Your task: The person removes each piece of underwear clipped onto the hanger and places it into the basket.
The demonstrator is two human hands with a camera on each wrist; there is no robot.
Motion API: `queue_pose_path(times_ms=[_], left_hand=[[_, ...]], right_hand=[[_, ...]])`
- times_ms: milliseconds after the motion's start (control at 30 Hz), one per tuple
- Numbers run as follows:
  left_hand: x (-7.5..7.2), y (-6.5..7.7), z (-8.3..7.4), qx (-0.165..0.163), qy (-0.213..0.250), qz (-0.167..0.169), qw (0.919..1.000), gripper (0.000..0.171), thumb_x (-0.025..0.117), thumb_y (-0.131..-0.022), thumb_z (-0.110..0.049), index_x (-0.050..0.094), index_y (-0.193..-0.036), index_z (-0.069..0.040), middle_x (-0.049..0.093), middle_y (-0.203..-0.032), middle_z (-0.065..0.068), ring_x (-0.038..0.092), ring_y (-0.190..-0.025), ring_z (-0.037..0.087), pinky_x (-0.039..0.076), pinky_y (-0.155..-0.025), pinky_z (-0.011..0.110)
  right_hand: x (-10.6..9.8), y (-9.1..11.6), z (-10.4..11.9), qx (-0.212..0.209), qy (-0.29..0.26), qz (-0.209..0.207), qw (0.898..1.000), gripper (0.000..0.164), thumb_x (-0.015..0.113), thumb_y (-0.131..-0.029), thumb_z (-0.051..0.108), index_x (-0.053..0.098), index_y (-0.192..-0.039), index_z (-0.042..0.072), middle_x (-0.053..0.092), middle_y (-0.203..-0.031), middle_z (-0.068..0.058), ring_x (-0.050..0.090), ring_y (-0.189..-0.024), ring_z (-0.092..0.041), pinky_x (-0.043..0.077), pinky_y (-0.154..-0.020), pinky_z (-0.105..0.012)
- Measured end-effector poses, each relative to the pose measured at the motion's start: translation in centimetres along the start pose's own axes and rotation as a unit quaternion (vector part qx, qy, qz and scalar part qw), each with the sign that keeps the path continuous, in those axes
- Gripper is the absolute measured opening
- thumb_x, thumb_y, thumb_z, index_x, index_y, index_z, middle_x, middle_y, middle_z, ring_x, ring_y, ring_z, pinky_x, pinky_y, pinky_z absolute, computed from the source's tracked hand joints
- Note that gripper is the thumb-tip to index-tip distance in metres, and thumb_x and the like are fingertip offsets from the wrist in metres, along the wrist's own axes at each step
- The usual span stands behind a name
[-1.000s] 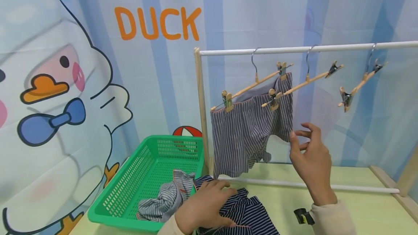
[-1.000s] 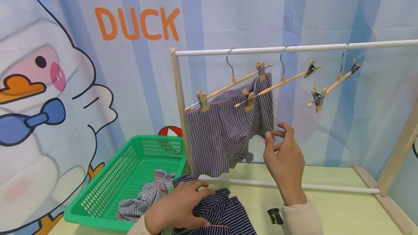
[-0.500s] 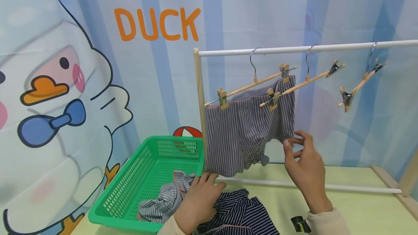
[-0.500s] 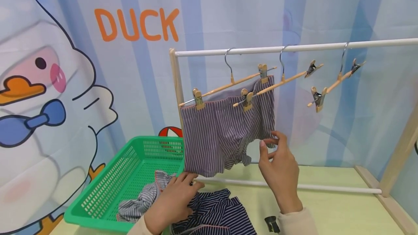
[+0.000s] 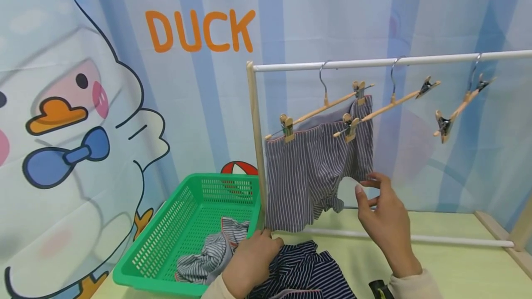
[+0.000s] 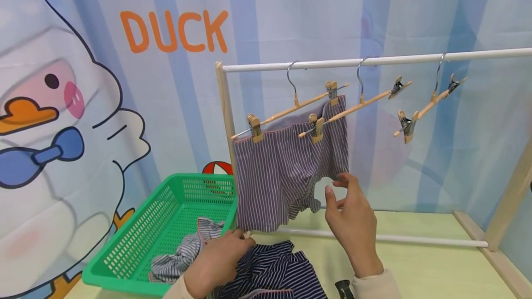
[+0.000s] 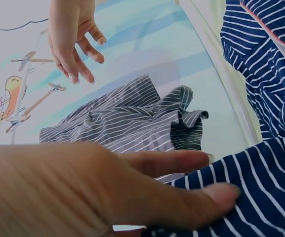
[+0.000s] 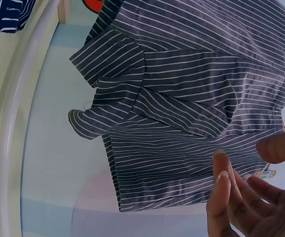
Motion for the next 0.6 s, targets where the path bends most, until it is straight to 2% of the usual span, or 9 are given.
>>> queue_pose_path(times_ms=[133, 400, 500, 600], left_hand=[[0.1, 0.0, 0.0, 0.021, -0.011, -0.020, 0.9995, 0.029, 0.079, -0.064, -0.001, 0.063, -0.084, -0.015, 0.059, -0.076, 0.002, 0.048, -0.070, 0.017, 0.046, -0.060, 0.028], [0.0, -0.3, 0.0, 0.055, -0.028, -0.033, 0.9975, 0.020, 0.077, -0.064, -0.009, 0.060, -0.070, -0.017, 0.054, -0.068, -0.003, 0.045, -0.065, 0.012, 0.037, -0.065, 0.025], [0.0, -0.5, 0.0, 0.063, 0.009, -0.045, 0.9970, 0.021, 0.075, -0.067, -0.007, 0.057, -0.068, -0.017, 0.052, -0.066, -0.004, 0.044, -0.063, 0.010, 0.036, -0.064, 0.024], [0.0, -0.8, 0.2, 0.072, 0.059, -0.056, 0.9941, 0.022, 0.072, -0.072, -0.003, 0.056, -0.067, -0.016, 0.051, -0.063, -0.005, 0.042, -0.060, 0.008, 0.036, -0.062, 0.023]], right_hand=[[0.3, 0.2, 0.1, -0.011, 0.008, 0.014, 1.000, 0.044, 0.052, -0.096, 0.032, 0.046, -0.130, 0.006, 0.064, -0.114, -0.009, 0.061, -0.067, -0.017, 0.045, -0.048, -0.037], [1.4, 0.7, 0.5, -0.036, 0.033, 0.062, 0.997, 0.037, 0.056, -0.094, 0.028, 0.052, -0.124, 0.008, 0.060, -0.117, -0.009, 0.062, -0.072, -0.017, 0.047, -0.048, -0.037], [1.6, 0.8, 0.4, -0.039, 0.044, 0.069, 0.996, 0.033, 0.057, -0.093, 0.027, 0.054, -0.121, 0.010, 0.061, -0.113, -0.009, 0.062, -0.072, -0.018, 0.048, -0.050, -0.040], [1.8, 1.0, 0.4, -0.038, 0.058, 0.101, 0.993, 0.030, 0.057, -0.094, 0.028, 0.057, -0.119, 0.011, 0.061, -0.111, -0.010, 0.061, -0.073, -0.019, 0.047, -0.049, -0.039]])
Point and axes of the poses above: each hand's wrist, its own y-axis away from the middle knuckle, its own x-axis out of the palm, z = x × y, the point moved 1 cm from there along -y, towards the middle knuckle
